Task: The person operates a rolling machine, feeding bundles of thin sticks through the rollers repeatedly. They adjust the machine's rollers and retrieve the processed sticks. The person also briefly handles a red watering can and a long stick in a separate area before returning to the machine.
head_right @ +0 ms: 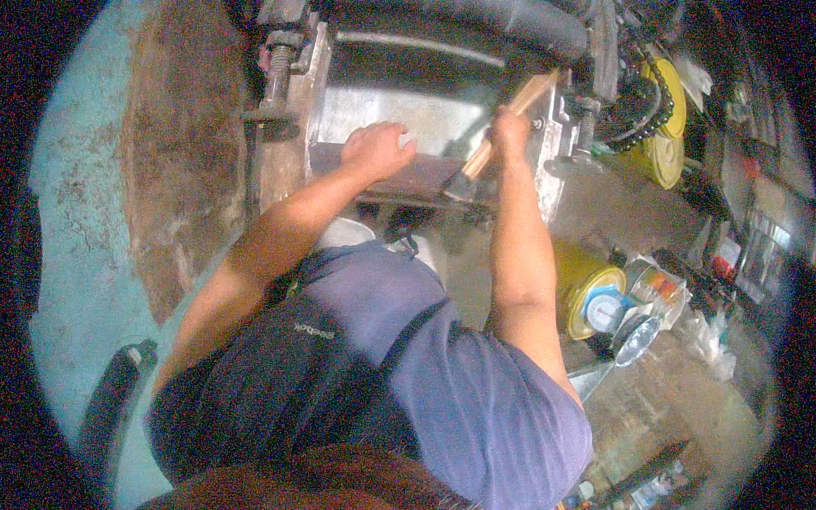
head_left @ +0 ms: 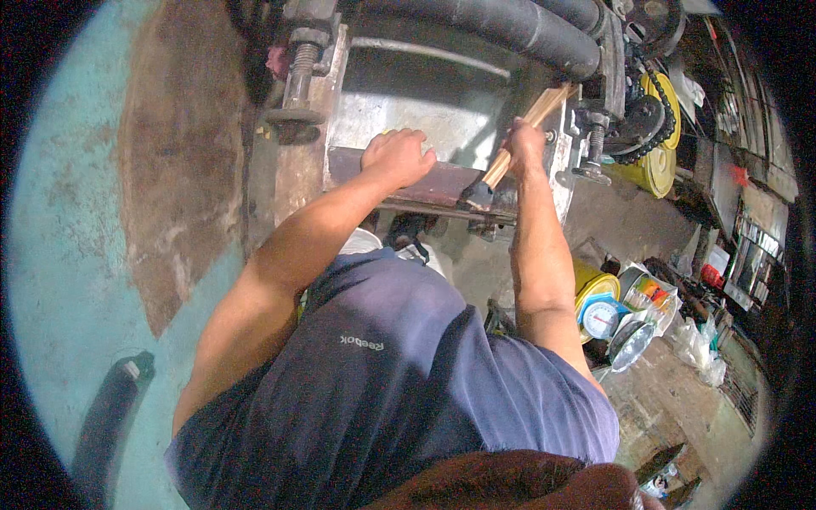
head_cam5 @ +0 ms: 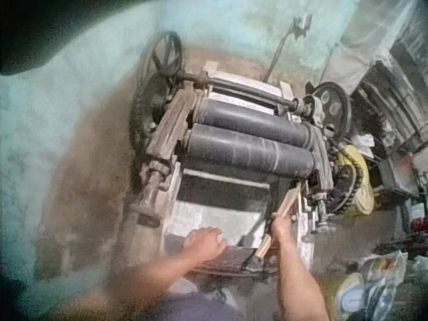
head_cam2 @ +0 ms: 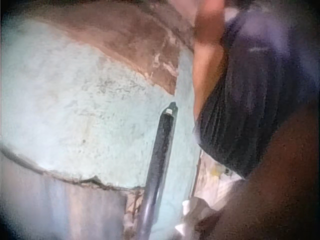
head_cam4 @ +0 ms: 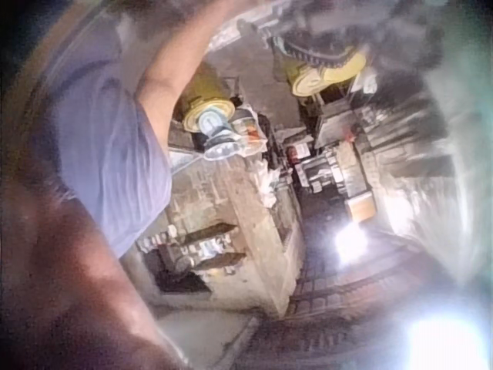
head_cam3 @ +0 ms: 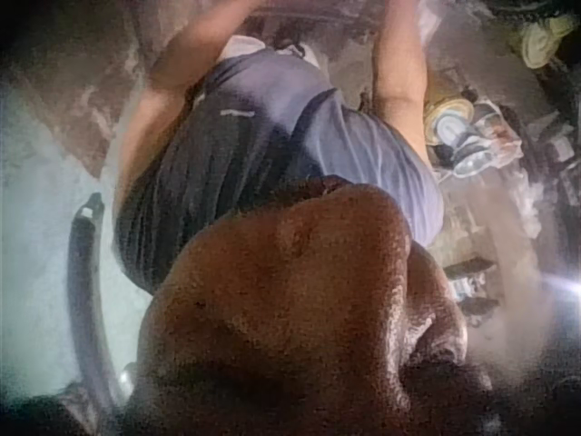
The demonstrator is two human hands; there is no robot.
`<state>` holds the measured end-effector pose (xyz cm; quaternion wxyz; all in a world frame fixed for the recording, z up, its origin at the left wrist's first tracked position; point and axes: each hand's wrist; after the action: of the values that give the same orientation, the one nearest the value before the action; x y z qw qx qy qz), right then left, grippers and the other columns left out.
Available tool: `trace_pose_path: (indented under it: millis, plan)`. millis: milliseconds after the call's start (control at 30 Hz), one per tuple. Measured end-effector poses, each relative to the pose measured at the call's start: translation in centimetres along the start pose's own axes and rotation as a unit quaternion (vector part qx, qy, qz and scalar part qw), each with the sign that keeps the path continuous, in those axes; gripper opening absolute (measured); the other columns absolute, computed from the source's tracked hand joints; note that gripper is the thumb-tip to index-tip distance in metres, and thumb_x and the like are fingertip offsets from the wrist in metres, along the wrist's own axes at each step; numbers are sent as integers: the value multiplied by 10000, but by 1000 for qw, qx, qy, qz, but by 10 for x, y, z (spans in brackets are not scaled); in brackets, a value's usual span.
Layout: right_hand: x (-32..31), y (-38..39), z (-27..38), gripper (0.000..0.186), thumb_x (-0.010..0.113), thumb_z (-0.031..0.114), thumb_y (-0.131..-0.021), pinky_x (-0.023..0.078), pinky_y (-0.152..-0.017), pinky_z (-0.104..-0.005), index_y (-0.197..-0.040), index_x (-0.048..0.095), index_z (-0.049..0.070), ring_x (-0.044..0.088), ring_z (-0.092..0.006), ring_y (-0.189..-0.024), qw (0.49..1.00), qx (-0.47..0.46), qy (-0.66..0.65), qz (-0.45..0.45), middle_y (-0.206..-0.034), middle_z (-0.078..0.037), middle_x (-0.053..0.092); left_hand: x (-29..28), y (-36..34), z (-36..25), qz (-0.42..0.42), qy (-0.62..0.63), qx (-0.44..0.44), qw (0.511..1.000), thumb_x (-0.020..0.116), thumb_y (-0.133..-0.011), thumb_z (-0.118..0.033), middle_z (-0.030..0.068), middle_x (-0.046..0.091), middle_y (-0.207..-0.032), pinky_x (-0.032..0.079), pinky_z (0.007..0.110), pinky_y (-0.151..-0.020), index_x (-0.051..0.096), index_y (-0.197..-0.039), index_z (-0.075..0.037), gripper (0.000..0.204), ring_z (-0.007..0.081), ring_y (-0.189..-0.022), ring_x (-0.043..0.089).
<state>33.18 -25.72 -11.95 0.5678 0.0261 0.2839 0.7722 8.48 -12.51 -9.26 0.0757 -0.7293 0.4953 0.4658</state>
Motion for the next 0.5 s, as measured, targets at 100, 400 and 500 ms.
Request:
trace_pose_path:
  millis: [100, 400, 500]
  plan:
    - [-1, 25, 6, 191, 592, 229, -998, 482, -429, -405, -1094, 546, 70, 576, -217, -546, 986, 102, -74, 108, -763, -64, 551, 3, 0, -1, -1, 0, -11, 1000, 613, -905, -442, 157, 703, -1236, 496, 486, -1018, 708, -1225, -86, 488, 338, -1172, 655]
    - [-50, 18, 35, 329, 510, 420, -1061, 496, -478, -366, -1116, 605, 110, 535, -192, -564, 980, 60, -161, 104, -829, -33, 560, 6, -2, -3, 5, -27, -40, 999, 589, -914, -457, 152, 685, -1294, 475, 463, -1045, 689, -1288, -97, 529, 332, -1201, 646]
    - [-38, 18, 39, 355, 478, 432, -1070, 481, -491, -385, -1122, 603, 103, 523, -193, -583, 948, 95, -276, 129, -824, -29, 555, 2, 0, -7, 6, -37, -53, 998, 585, -914, -464, 157, 691, -1286, 478, 470, -1044, 690, -1282, -93, 533, 338, -1198, 649]
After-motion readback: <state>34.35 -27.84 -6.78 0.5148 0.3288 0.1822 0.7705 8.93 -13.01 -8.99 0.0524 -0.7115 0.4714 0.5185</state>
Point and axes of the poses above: each hand's wrist, its own y-axis away from the middle knuckle, its own x-axis out of the palm, z = x × y
